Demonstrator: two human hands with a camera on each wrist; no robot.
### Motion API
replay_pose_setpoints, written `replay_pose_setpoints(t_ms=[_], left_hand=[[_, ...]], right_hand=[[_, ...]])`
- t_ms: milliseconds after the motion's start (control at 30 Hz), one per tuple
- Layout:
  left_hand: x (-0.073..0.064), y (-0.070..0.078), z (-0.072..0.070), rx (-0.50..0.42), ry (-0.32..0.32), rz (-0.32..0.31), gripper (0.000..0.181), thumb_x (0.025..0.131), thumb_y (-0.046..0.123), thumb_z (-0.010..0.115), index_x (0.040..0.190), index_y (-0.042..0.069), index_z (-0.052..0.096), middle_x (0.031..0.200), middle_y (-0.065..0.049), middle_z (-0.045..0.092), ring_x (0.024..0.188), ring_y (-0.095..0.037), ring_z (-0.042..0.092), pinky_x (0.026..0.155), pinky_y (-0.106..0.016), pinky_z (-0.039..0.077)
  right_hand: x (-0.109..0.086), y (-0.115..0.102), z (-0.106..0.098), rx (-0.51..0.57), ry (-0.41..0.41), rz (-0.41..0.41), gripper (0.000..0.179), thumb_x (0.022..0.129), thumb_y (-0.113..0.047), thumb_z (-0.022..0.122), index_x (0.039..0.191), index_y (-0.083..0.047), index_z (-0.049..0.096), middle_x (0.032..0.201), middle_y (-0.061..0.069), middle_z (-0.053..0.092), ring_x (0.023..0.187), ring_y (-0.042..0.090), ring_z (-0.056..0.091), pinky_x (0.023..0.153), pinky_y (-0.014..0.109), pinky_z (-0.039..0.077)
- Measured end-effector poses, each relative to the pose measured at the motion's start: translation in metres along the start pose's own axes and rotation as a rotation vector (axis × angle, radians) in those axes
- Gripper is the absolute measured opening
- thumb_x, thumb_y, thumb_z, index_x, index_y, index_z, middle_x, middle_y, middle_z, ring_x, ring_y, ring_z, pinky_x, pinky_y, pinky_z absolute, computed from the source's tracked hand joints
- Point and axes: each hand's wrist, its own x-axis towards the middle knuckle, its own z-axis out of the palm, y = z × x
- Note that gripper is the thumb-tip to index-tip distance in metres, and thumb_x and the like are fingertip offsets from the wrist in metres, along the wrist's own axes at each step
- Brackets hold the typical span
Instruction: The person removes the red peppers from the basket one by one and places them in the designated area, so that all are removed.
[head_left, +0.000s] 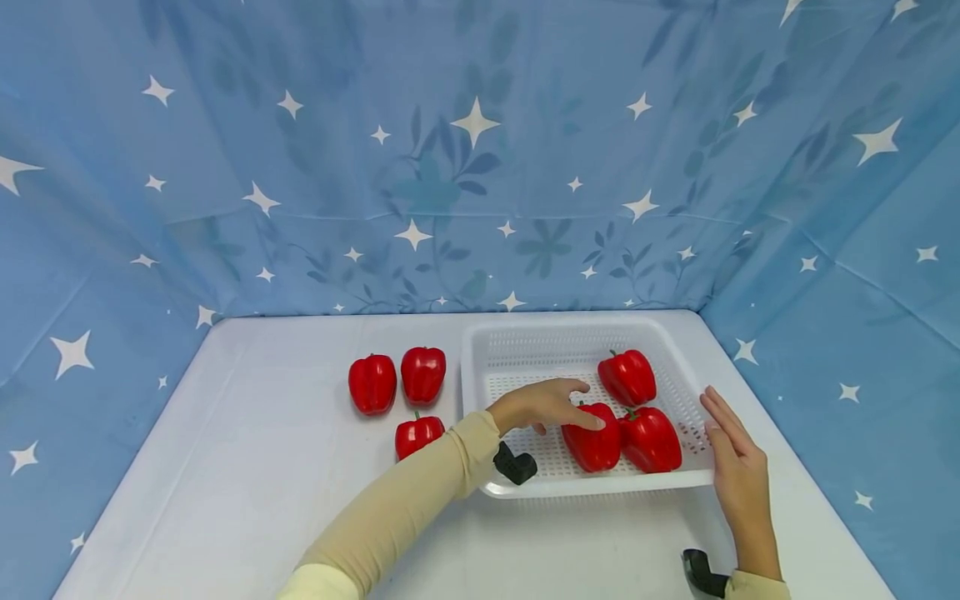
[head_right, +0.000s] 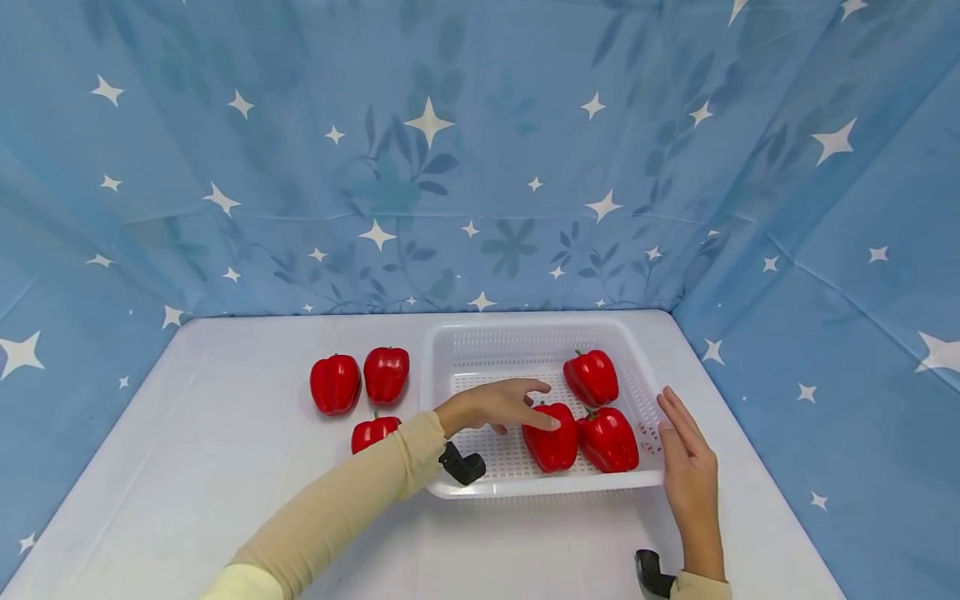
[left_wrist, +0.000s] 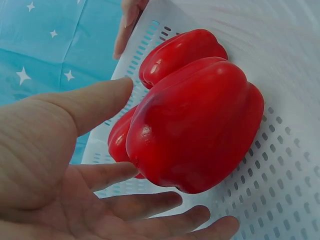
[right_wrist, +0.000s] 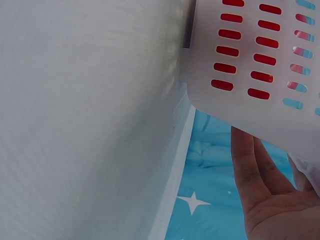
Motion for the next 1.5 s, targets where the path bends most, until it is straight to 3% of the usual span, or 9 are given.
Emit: replay_pose_setpoints(t_ms=[367,633,767,1067,1300,1500], left_hand=[[0.0003,0.0003,0.0002,0.031,0.005,-0.006,0.063,0.095,0.028,0.082,0.152,0.012,0.059,0.138,-0.002,0.062,0.115,-0.022,0.06,0.094,-0.056,0.058],[-0.0008,0.0012,0.0015,0.03,0.012,-0.001,0.042,0.095,0.023,0.082,0.133,0.009,0.069,0.107,0.002,0.066,0.095,-0.017,0.061,0.088,-0.049,0.06],[-0.0005,0.0011,0.0017,0.029,0.018,0.012,0.039,0.095,0.022,0.082,0.13,0.009,0.07,0.101,0.002,0.065,0.089,-0.02,0.061,0.084,-0.046,0.061],[-0.0007,0.0001,0.0016,-0.028,0.028,0.058,0.031,0.095,0.018,0.082,0.123,0.005,0.073,0.088,0.0,0.067,0.06,-0.018,0.047,0.061,-0.032,0.05],[-0.0041,0.0015,-0.0007,-0.047,0.059,0.082,0.033,0.094,0.018,0.083,0.125,0.006,0.075,0.095,0.002,0.069,0.075,-0.019,0.06,0.075,-0.04,0.063],[-0.0042,-0.0011,-0.0043,-0.147,0.051,0.146,0.027,0.094,0.014,0.082,0.119,0.006,0.075,0.101,0.002,0.07,0.088,-0.016,0.066,0.083,-0.045,0.064]], right_hand=[[-0.0004,0.0008,-0.0005,0.009,0.006,0.006,0.047,0.116,-0.034,0.043,0.161,-0.023,0.051,0.17,-0.01,0.037,0.158,0.008,0.028,0.118,0.043,0.037],[-0.0009,0.0002,0.0,0.016,0.012,-0.01,0.047,0.116,-0.033,0.044,0.161,-0.022,0.052,0.169,-0.01,0.038,0.157,0.008,0.029,0.118,0.038,0.036],[-0.0011,-0.0002,-0.0001,0.02,0.011,-0.016,0.047,0.116,-0.032,0.044,0.161,-0.021,0.052,0.169,-0.01,0.038,0.157,0.008,0.029,0.118,0.036,0.036],[-0.001,0.0001,0.0003,0.022,0.017,-0.023,0.046,0.116,-0.031,0.045,0.16,-0.021,0.053,0.169,-0.01,0.04,0.157,0.008,0.031,0.113,0.025,0.037],[-0.0019,-0.0014,0.0012,0.026,0.013,-0.018,0.046,0.116,-0.032,0.045,0.16,-0.021,0.052,0.169,-0.009,0.039,0.157,0.008,0.031,0.112,0.024,0.038],[-0.0025,-0.0019,0.001,0.026,0.011,-0.014,0.047,0.116,-0.032,0.045,0.161,-0.022,0.052,0.169,-0.01,0.039,0.157,0.008,0.03,0.111,0.023,0.038]])
